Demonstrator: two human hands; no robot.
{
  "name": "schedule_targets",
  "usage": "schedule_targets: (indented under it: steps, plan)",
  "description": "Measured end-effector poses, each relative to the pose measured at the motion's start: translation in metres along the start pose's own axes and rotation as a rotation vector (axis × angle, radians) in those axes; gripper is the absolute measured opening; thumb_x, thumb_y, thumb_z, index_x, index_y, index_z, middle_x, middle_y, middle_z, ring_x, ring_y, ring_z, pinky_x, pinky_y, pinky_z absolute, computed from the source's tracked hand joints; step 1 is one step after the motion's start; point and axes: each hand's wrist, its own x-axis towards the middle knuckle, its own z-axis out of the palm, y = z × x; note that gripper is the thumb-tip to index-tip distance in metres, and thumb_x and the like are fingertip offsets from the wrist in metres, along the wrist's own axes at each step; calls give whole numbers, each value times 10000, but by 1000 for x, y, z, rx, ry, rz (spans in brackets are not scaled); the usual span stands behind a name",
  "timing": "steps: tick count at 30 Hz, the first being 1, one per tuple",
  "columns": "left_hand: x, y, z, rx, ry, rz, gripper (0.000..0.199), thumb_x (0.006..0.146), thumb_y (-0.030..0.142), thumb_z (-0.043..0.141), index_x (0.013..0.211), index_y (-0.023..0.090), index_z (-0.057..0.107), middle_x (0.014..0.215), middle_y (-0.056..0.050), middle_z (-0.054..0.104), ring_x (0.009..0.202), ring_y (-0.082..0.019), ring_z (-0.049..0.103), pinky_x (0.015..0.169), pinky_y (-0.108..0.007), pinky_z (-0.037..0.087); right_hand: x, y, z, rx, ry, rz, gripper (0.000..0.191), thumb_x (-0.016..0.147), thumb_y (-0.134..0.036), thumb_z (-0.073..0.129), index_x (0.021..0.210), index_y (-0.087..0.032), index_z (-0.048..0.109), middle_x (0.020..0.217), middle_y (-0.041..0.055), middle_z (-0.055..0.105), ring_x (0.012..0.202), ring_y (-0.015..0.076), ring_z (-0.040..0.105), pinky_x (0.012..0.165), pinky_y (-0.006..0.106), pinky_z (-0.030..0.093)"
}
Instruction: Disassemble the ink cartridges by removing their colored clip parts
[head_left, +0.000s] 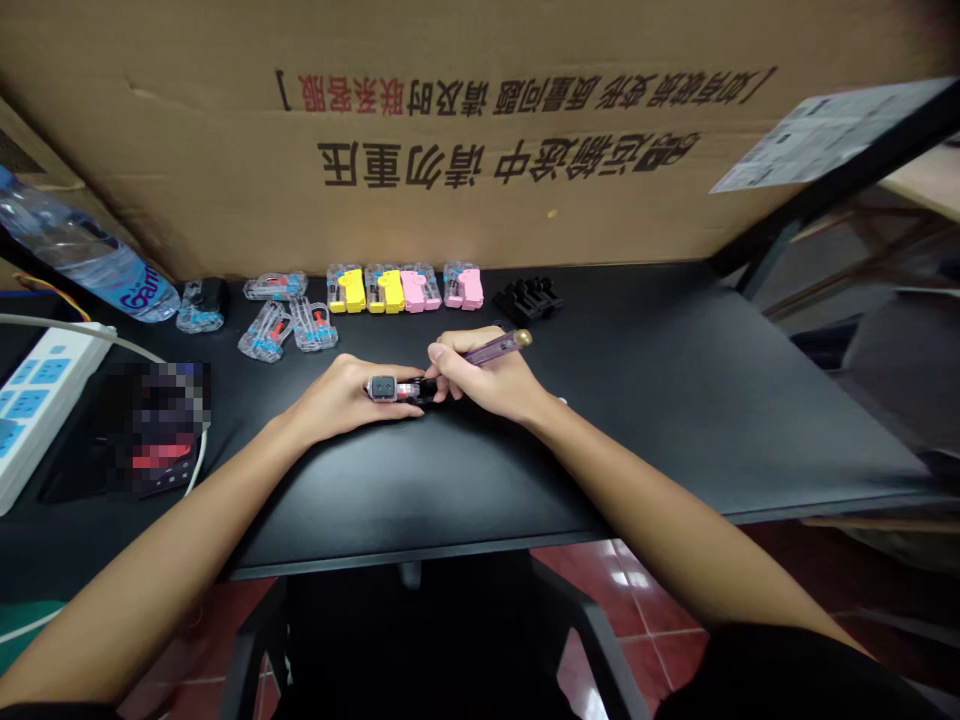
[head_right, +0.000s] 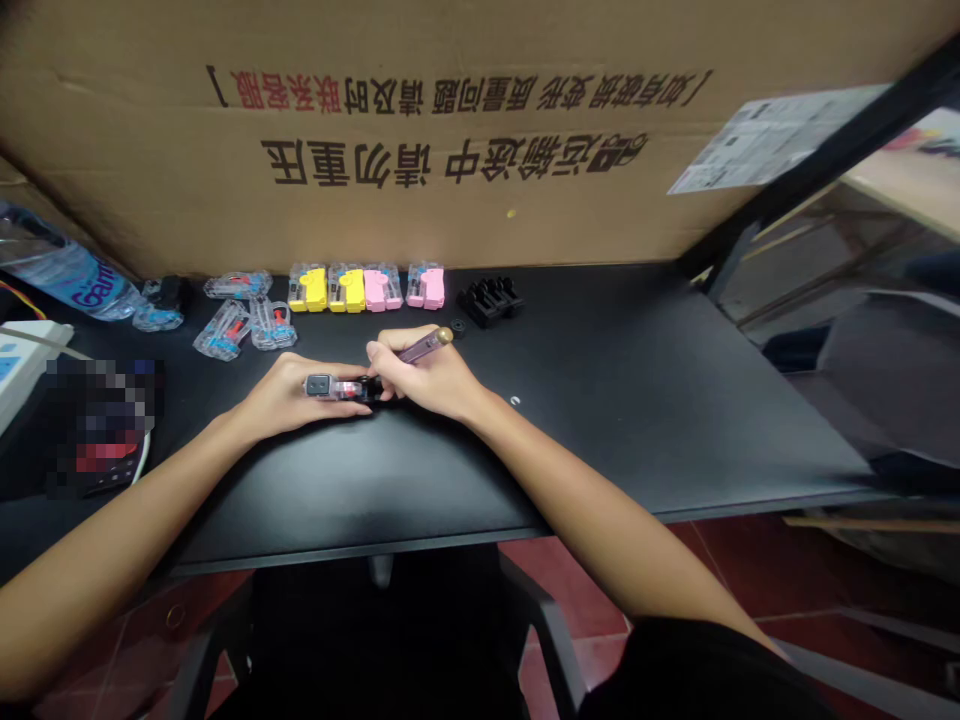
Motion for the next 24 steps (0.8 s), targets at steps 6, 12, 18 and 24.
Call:
schedule_targets:
  steps: [6, 12, 18, 24]
  plan:
    - [1, 2, 3, -44, -22, -9, 464, 879, 426, 888, 1223, 116, 848, 722, -7, 764, 542, -97, 550, 571, -190, 469, 1, -7, 7, -47, 41, 22, 392, 1006, -348, 605, 646, -195, 611, 516, -24, 615, 447, 98, 554, 476, 223, 423]
    - [3, 4, 5, -53, -25, -42, 490, 862, 456, 893, 1193, 96, 854, 644, 19, 688, 516, -88, 485, 537, -192, 434, 11, -2, 5, 93, 28, 204, 306, 942, -257, 575, 647, -187, 620, 468, -31, 587, 389, 97, 570, 385, 190, 386]
    - [3, 5, 6, -8, -21, -29, 477, 870, 448, 891, 1199, 106, 851, 665, 10, 739, 504, -91, 542, 538, -193, 456, 8, -2, 4, 106, 67, 187, 328, 941, -307, 604, 633, -195, 625, 456, -21, 589, 388, 105, 578, 374, 191, 381]
    - [-2, 1, 3, 1, -2, 12, 445, 908, 412, 871, 1277, 167, 824, 1046, -93, 868, 758, -183, 804, 748, -238, 614, -5, -7, 1, 13, 72, 42, 477, 981, -521, 653, 626, -203, 660, 551, 17, 673, 431, 110, 565, 430, 236, 416]
